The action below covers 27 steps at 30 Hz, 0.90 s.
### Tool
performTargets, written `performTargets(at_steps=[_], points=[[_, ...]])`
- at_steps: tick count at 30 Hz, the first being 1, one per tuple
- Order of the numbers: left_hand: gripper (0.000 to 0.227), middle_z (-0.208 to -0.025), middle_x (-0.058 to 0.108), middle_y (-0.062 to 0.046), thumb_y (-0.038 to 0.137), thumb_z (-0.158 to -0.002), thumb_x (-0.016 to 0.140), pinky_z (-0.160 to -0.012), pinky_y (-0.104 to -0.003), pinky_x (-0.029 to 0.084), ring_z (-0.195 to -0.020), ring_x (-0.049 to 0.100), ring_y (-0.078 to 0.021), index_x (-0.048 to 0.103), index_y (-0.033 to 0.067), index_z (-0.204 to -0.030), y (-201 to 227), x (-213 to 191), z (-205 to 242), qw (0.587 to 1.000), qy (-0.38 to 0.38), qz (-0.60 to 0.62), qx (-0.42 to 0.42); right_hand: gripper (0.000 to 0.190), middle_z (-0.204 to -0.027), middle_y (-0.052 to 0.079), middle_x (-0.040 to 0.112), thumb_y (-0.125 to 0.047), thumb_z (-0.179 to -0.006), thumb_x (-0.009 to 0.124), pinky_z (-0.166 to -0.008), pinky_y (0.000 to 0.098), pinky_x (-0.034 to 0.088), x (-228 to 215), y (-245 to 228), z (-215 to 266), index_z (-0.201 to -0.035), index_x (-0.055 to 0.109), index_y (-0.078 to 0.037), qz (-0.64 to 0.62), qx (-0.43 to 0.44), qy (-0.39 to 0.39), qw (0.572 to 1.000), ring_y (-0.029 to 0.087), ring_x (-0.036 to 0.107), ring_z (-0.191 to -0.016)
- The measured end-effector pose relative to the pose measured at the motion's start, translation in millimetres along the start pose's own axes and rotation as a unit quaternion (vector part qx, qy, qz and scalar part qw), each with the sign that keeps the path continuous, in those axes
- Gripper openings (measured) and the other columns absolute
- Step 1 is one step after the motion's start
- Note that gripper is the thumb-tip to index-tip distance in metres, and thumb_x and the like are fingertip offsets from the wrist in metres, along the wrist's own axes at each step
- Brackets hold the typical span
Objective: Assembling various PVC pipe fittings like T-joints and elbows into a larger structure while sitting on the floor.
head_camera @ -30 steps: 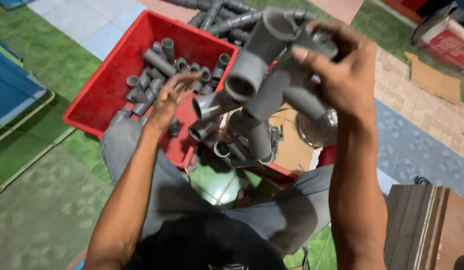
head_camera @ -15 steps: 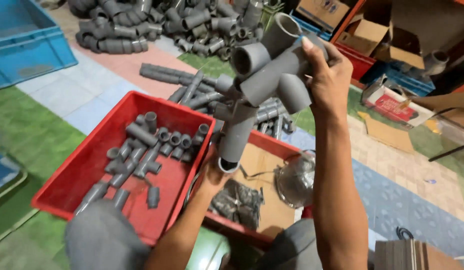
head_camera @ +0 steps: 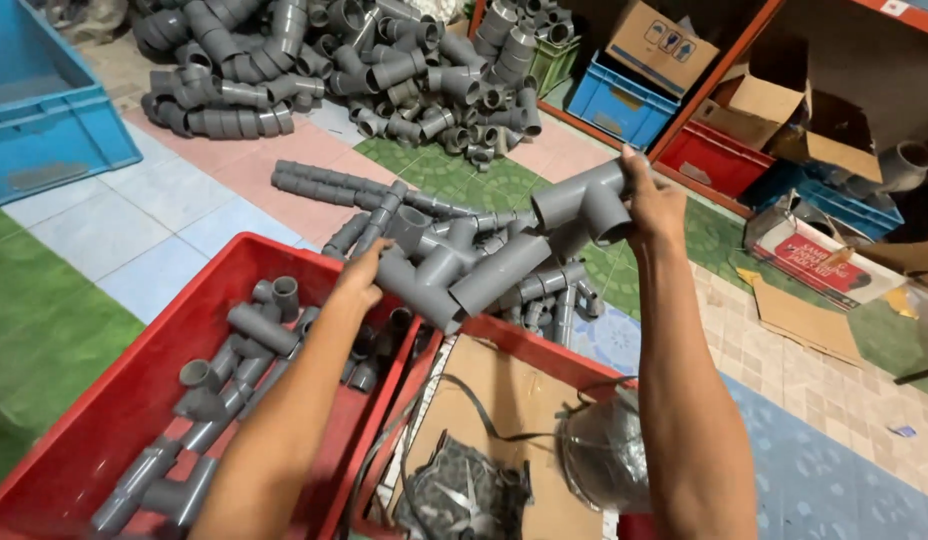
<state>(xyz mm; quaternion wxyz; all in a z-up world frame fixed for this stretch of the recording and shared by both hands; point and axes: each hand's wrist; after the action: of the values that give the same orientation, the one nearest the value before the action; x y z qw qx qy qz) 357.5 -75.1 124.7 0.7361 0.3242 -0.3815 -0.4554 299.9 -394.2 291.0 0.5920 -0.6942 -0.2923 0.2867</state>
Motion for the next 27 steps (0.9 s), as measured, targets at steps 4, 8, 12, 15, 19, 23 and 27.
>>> performTargets(at_steps=[4, 8, 12, 15, 19, 23, 27], points=[[0.105, -0.136, 0.052, -0.018, 0.049, -0.055, 0.094, -0.1, -0.05, 0.049, -0.131, 0.051, -0.0301, 0.046, 0.0018, -0.136, -5, 24, -66, 0.997, 0.065, -0.05, 0.013, 0.051, -0.073, 0.009, 0.068, -0.054, -0.074, 0.088, -0.055, 0.0414, 0.057, 26, 42, -58, -0.086, 0.074, -0.006, 0.13, 0.009, 0.005, 0.991, 0.021, 0.068, -0.064], [0.085, -0.135, 0.057, -0.013, 0.047, -0.066, 0.086, -0.101, -0.048, 0.049, -0.127, 0.056, -0.0287, 0.053, 0.013, -0.137, 17, 53, -65, 0.993, 0.099, 0.04, 0.044, 0.049, -0.089, 0.016, 0.07, -0.038, -0.074, 0.092, -0.066, 0.0358, 0.06, 51, 98, -97, -0.107, 0.072, -0.007, 0.027, -0.038, 0.045, 0.998, 0.022, 0.069, -0.077], [0.094, -0.14, 0.052, -0.017, 0.03, -0.081, 0.085, -0.091, -0.048, 0.059, -0.098, 0.074, -0.0221, 0.028, 0.0116, -0.153, 6, 72, -113, 0.987, 0.058, 0.142, 0.048, 0.076, -0.128, 0.026, 0.057, -0.032, -0.082, 0.092, -0.097, 0.0464, 0.055, 66, 175, -119, -0.136, 0.048, -0.003, -0.099, -0.023, 0.073, 0.992, 0.035, 0.06, -0.12], [0.091, -0.149, 0.045, -0.017, 0.05, -0.077, 0.082, -0.108, -0.054, 0.046, -0.136, 0.048, -0.0337, 0.039, 0.0135, -0.149, -37, 70, -176, 0.99, 0.131, 0.008, 0.06, 0.082, -0.131, 0.027, 0.054, -0.03, -0.081, 0.09, -0.099, 0.0475, 0.052, 76, 234, -98, -0.138, 0.04, 0.001, -0.101, 0.042, 0.084, 0.99, 0.037, 0.056, -0.125], [0.099, -0.151, 0.041, -0.014, 0.051, -0.078, 0.081, -0.108, -0.057, 0.04, -0.139, 0.043, -0.0309, 0.03, 0.0134, -0.155, -38, 78, -133, 0.996, 0.069, -0.055, -0.009, 0.08, -0.122, 0.028, 0.06, -0.032, -0.083, 0.088, -0.1, 0.0402, 0.05, 67, 316, -107, -0.131, 0.039, 0.01, -0.05, 0.066, 0.085, 0.993, 0.029, 0.059, -0.117], [0.09, -0.151, 0.037, -0.023, 0.038, -0.085, 0.078, -0.113, -0.054, 0.039, -0.124, 0.056, -0.0269, 0.027, 0.0076, -0.153, -28, 83, -111, 0.994, 0.094, -0.007, 0.053, 0.076, -0.118, 0.013, 0.066, -0.049, -0.079, 0.088, -0.086, 0.0369, 0.057, 59, 354, -140, -0.129, 0.046, -0.01, 0.003, 0.096, 0.073, 0.993, 0.022, 0.065, -0.107], [0.066, -0.15, 0.04, -0.027, 0.031, -0.093, 0.072, -0.119, -0.049, 0.033, -0.143, 0.035, -0.0383, 0.042, 0.0025, -0.144, -40, 78, -161, 0.975, 0.121, 0.061, 0.174, 0.065, -0.126, 0.013, 0.062, -0.037, -0.09, 0.08, -0.083, 0.0277, 0.054, 83, 319, -131, -0.134, 0.041, -0.01, -0.079, 0.009, 0.052, 0.995, 0.019, 0.062, -0.109]])
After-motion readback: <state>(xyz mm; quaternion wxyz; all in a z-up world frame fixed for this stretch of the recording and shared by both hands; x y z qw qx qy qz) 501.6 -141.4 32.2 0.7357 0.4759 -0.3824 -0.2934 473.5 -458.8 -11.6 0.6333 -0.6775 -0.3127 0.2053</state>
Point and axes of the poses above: each hand's wrist, its own z-axis away from the middle knuckle, its own x-axis out of the palm, y = z × x
